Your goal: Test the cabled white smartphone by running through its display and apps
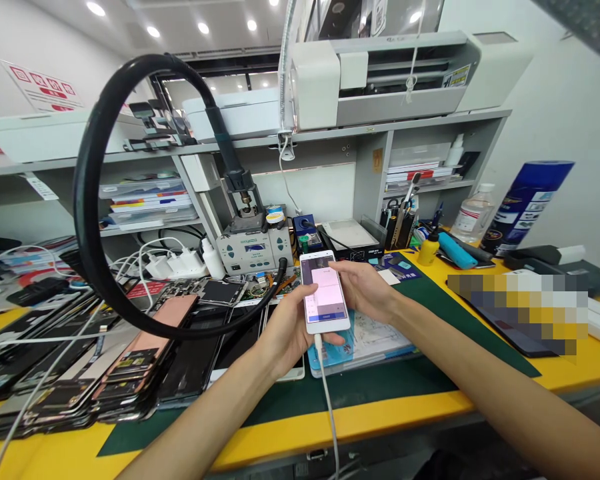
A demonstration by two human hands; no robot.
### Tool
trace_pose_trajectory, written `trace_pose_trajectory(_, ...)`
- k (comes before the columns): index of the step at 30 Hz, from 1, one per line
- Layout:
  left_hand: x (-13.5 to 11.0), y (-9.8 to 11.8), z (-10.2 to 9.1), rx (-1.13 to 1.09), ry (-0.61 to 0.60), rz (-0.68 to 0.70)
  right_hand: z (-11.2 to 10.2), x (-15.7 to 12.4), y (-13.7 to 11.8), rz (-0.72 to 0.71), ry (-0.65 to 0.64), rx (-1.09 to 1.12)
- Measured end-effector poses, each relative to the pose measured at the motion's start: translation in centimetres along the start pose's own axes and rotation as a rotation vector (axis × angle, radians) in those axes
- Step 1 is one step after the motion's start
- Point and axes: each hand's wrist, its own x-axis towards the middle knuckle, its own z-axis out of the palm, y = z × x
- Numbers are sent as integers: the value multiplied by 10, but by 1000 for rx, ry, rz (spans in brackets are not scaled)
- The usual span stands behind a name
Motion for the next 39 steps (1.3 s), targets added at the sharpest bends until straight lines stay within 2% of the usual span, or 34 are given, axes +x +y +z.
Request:
trace_pose_trajectory(3, -2, 2, 0, -71, -34, 3, 0, 0, 0, 11, -4, -6)
trace_pose_trajectory(15, -1, 2, 0, -133, -36, -5, -1, 1, 2, -30, 30, -30)
trace_pose_trajectory(23, 2, -4, -5, -10, 26, 9, -2, 1, 3, -24, 24, -23)
trace_pose_trajectory(31, -3, 4, 2, -150, -52, 4, 0, -1, 1, -20, 44, -22)
trace_pose_trajectory(39, -2, 4, 0, -209, -56, 19, -2, 0, 1, -8, -22, -13)
